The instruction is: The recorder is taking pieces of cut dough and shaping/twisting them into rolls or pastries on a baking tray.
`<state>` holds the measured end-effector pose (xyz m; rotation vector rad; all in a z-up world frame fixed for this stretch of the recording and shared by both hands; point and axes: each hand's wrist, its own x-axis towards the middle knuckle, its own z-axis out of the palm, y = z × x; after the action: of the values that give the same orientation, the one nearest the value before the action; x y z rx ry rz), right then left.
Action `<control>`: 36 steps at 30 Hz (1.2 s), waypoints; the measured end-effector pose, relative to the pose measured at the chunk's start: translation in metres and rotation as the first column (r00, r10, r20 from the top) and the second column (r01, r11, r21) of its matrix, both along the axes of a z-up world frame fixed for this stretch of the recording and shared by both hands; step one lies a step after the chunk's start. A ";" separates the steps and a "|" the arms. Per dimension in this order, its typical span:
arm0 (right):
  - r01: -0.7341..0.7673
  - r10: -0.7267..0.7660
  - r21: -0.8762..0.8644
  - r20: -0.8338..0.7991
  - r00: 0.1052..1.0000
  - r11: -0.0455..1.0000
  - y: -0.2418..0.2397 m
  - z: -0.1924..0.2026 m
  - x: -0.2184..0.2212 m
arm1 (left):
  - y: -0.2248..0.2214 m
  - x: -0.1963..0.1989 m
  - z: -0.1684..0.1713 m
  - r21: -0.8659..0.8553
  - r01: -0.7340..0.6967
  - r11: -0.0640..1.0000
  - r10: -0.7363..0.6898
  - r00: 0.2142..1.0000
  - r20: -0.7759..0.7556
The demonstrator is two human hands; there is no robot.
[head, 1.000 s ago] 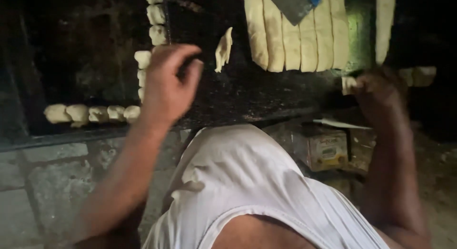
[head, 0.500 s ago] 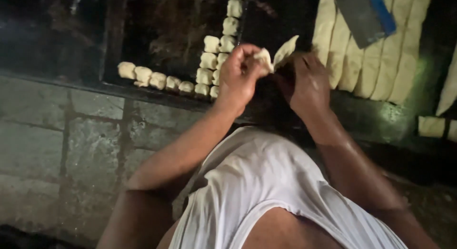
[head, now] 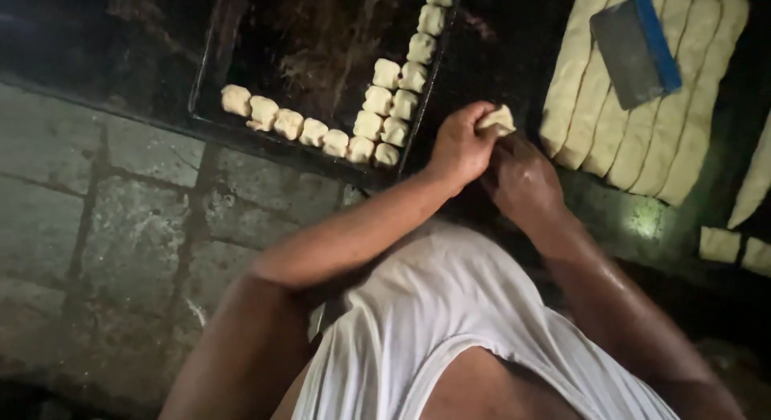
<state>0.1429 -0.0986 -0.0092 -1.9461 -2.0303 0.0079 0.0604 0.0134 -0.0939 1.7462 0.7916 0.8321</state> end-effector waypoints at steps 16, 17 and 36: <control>0.072 0.040 0.042 -0.999 0.034 0.997 -0.035 0.060 0.049 | -0.005 -0.022 0.102 0.008 0.307 0.952 -0.307 0.952 -0.006; 0.221 -0.111 -0.060 -0.968 0.226 0.973 -0.027 0.059 0.044 | -0.011 -0.026 0.122 -0.206 0.384 0.900 -0.383 0.923 0.044; 0.009 0.027 0.451 -0.074 0.997 0.893 -0.066 0.058 0.037 | -0.034 -0.022 0.120 -0.316 0.367 0.875 -0.350 0.930 0.110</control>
<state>0.1795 -0.1645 0.0489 -1.6152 -1.7905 -0.3499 0.0384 -0.0211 0.0259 1.4989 0.5139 0.4564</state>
